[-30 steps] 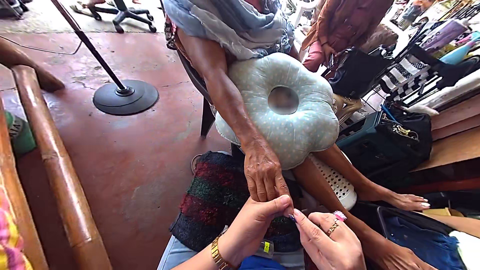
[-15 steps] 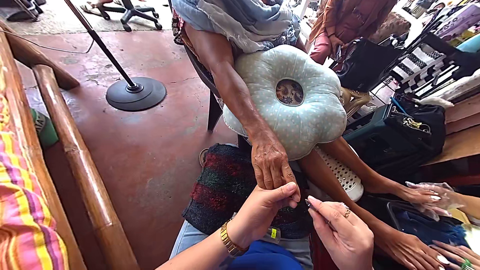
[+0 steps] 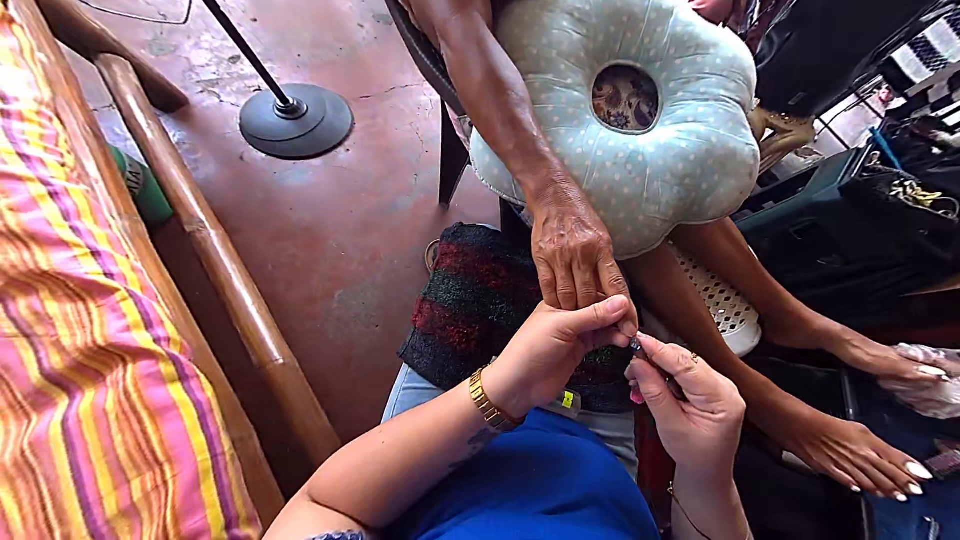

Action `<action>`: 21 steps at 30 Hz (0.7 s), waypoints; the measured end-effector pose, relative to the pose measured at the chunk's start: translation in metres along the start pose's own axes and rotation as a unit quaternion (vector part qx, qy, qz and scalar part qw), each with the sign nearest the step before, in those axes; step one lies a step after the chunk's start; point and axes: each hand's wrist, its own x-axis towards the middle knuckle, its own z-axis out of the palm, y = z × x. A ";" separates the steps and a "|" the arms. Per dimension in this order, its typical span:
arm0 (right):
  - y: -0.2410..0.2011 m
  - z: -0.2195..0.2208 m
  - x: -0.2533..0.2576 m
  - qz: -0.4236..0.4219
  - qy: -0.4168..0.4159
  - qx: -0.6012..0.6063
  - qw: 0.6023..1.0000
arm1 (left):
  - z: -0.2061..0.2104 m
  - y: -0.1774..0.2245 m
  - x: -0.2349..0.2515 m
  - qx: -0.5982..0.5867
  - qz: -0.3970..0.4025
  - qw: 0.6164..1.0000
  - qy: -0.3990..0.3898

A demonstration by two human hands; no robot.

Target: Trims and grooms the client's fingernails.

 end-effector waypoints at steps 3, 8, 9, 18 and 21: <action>0.001 -0.001 0.001 0.007 -0.003 0.018 1.000 | 0.000 0.000 0.002 -0.004 -0.001 1.000 -0.002; 0.001 0.000 0.001 -0.008 0.001 -0.033 0.999 | -0.004 -0.004 0.005 -0.008 0.007 1.000 -0.013; 0.001 0.000 0.001 -0.025 0.003 -0.071 0.997 | -0.005 -0.006 0.005 -0.007 0.012 1.000 -0.012; -0.023 -0.008 0.013 -0.035 -0.060 -0.245 0.967 | -0.023 -0.029 0.015 -0.001 0.065 0.998 -0.021; -0.034 -0.009 0.020 -0.012 -0.090 -0.248 0.964 | -0.023 -0.029 0.014 -0.006 0.052 0.999 -0.015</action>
